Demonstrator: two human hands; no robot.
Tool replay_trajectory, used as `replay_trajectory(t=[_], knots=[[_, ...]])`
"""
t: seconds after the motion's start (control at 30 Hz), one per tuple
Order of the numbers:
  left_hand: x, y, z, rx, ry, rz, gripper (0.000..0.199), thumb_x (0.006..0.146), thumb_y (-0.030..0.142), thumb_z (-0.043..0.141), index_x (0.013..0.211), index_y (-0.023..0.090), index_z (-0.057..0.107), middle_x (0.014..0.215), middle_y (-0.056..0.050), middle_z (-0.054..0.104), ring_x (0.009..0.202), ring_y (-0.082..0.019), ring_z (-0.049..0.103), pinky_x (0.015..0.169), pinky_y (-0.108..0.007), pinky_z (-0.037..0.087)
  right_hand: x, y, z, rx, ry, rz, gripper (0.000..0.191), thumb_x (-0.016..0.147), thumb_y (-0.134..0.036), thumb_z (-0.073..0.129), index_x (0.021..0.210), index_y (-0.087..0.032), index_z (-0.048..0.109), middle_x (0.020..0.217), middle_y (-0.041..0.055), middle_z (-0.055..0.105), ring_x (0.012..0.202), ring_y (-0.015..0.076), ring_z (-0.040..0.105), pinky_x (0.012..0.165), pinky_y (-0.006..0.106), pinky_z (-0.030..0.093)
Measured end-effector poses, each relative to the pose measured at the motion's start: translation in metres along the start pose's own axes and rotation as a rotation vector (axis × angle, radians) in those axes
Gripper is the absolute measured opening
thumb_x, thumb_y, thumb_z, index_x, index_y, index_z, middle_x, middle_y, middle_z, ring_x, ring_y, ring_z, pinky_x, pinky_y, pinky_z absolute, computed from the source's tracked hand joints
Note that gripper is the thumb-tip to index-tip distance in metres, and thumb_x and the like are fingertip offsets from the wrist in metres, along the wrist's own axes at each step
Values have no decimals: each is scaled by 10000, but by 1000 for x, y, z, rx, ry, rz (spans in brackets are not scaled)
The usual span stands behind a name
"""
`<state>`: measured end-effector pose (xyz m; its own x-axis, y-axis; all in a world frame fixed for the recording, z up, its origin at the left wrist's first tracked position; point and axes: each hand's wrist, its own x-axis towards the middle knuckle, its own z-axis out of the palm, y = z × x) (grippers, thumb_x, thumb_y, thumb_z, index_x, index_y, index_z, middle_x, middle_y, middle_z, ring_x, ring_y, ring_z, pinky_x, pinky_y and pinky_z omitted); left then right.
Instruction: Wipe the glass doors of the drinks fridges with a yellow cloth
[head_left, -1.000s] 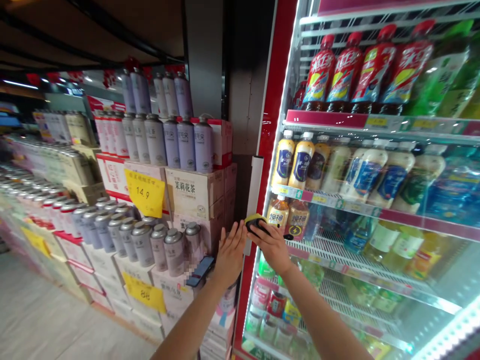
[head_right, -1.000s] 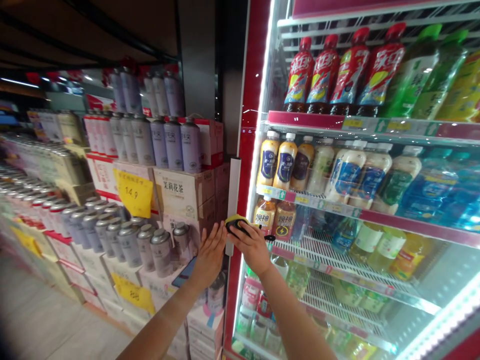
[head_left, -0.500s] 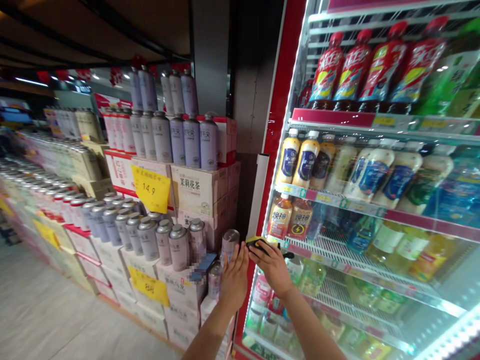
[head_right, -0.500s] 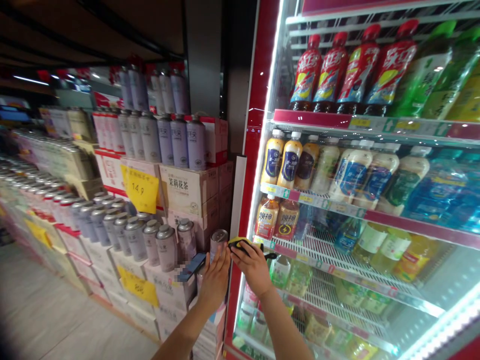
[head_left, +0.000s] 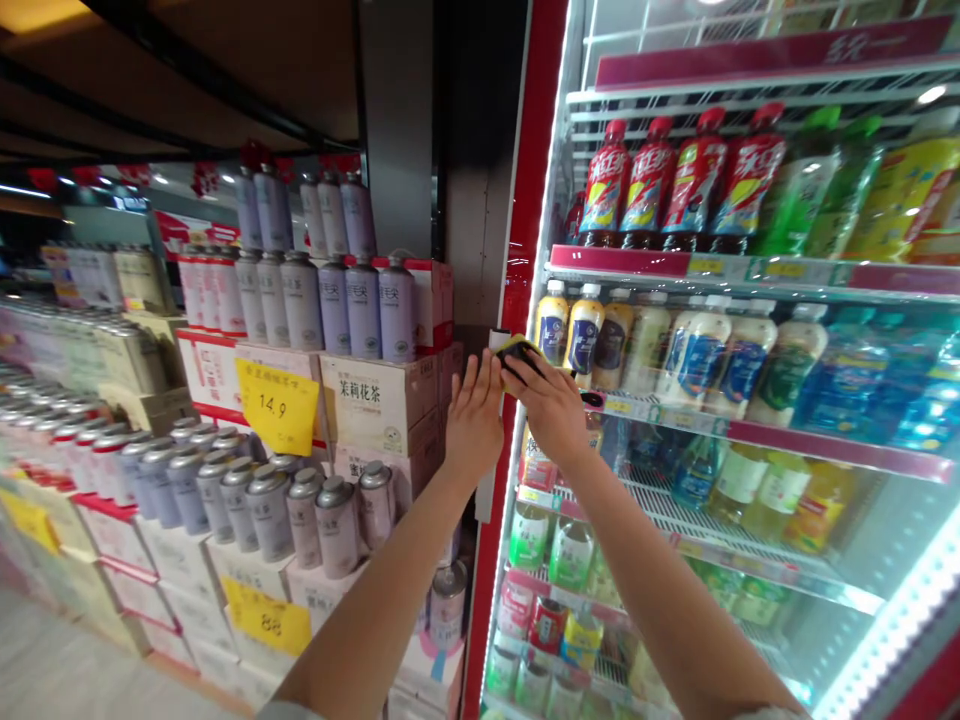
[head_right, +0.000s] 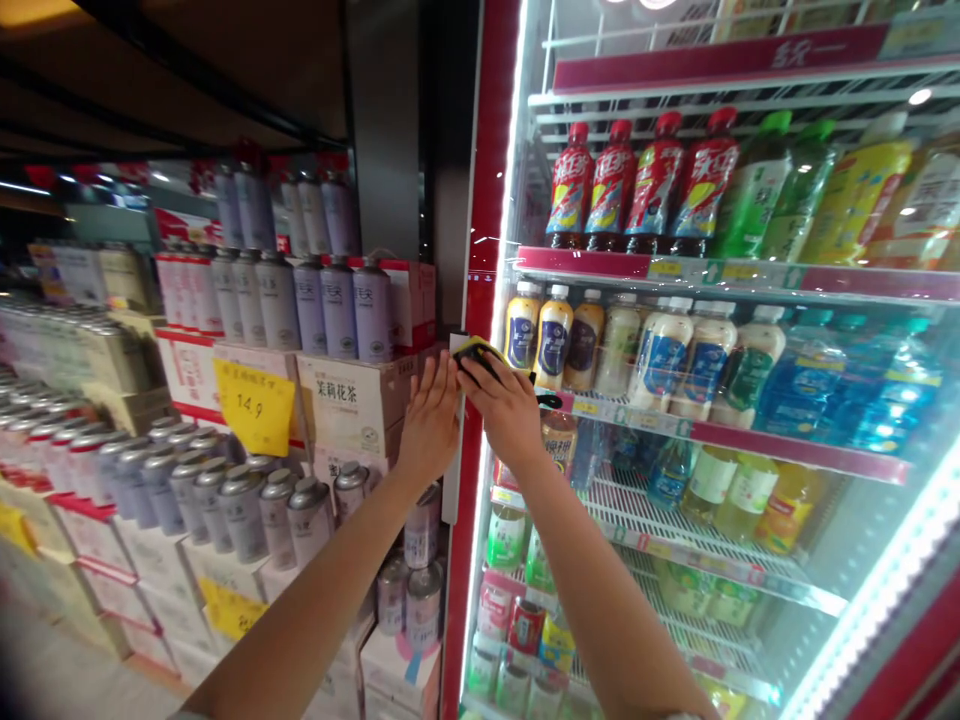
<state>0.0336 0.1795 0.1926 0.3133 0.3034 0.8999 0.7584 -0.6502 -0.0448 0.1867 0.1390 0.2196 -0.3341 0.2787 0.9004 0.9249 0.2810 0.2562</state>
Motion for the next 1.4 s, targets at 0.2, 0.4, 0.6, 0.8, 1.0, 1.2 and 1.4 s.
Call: replay_trajectory(t=[0.2, 0.4, 0.6, 0.8, 1.0, 1.2, 1.4], knots=[[8, 13, -8, -34, 26, 43, 769, 949, 113, 379, 1656, 122, 76, 1721, -142, 192, 1606, -259, 128, 1293, -520, 235, -14, 21, -23, -165, 102, 108, 555, 946, -64, 494, 1426, -312, 624, 1494, 9, 613, 1449, 242, 488, 1091, 407, 418], [-36, 21, 16, -35, 8, -23, 815, 973, 123, 389, 1655, 149, -56, 1724, -175, 152, 1602, -291, 128, 1263, -536, 307, -42, 46, -4, -291, 39, 79, 559, 989, -152, 519, 1534, -275, 503, 1588, 39, 510, 1516, 296, 383, 1261, 535, 230], [-40, 28, 27, -64, 72, -89, 789, 994, 140, 383, 1656, 155, -46, 1719, -184, 183, 1598, -299, 148, 1254, -544, 323, 11, 37, 26, -236, 97, 64, 572, 1010, -132, 486, 1549, -325, 477, 1619, 2, 469, 1548, 256, 323, 1275, 491, 223], [-41, 27, 26, -87, 90, -137, 762, 1010, 134, 353, 1659, 190, -44, 1716, -177, 201, 1592, -288, 190, 1253, -554, 323, -53, 19, 38, -171, -22, -119, 459, 1011, -207, 570, 1455, -321, 579, 1595, -15, 505, 1527, 242, 356, 1271, 473, 229], [-32, 22, 27, -13, 111, -103, 769, 1012, 135, 376, 1657, 181, -38, 1701, -190, 232, 1586, -293, 209, 1255, -568, 310, -51, 21, 33, -214, 1, -109, 473, 1003, -196, 575, 1459, -320, 574, 1579, -19, 523, 1514, 220, 384, 1299, 471, 156], [-22, 33, 28, 36, 161, -73, 755, 1012, 138, 387, 1659, 155, -3, 1689, -192, 271, 1589, -291, 201, 1261, -548, 303, -41, 40, 12, -271, 196, 159, 552, 966, -134, 556, 1498, -283, 546, 1589, 37, 508, 1577, 273, 265, 1292, 537, 161], [-18, 46, 30, 10, 214, -61, 733, 1016, 132, 395, 1661, 161, 49, 1681, -178, 309, 1590, -273, 207, 1271, -539, 289, -85, 28, 20, -218, 172, 104, 537, 979, -120, 517, 1490, -280, 560, 1585, 47, 514, 1556, 266, 317, 1245, 488, 307]])
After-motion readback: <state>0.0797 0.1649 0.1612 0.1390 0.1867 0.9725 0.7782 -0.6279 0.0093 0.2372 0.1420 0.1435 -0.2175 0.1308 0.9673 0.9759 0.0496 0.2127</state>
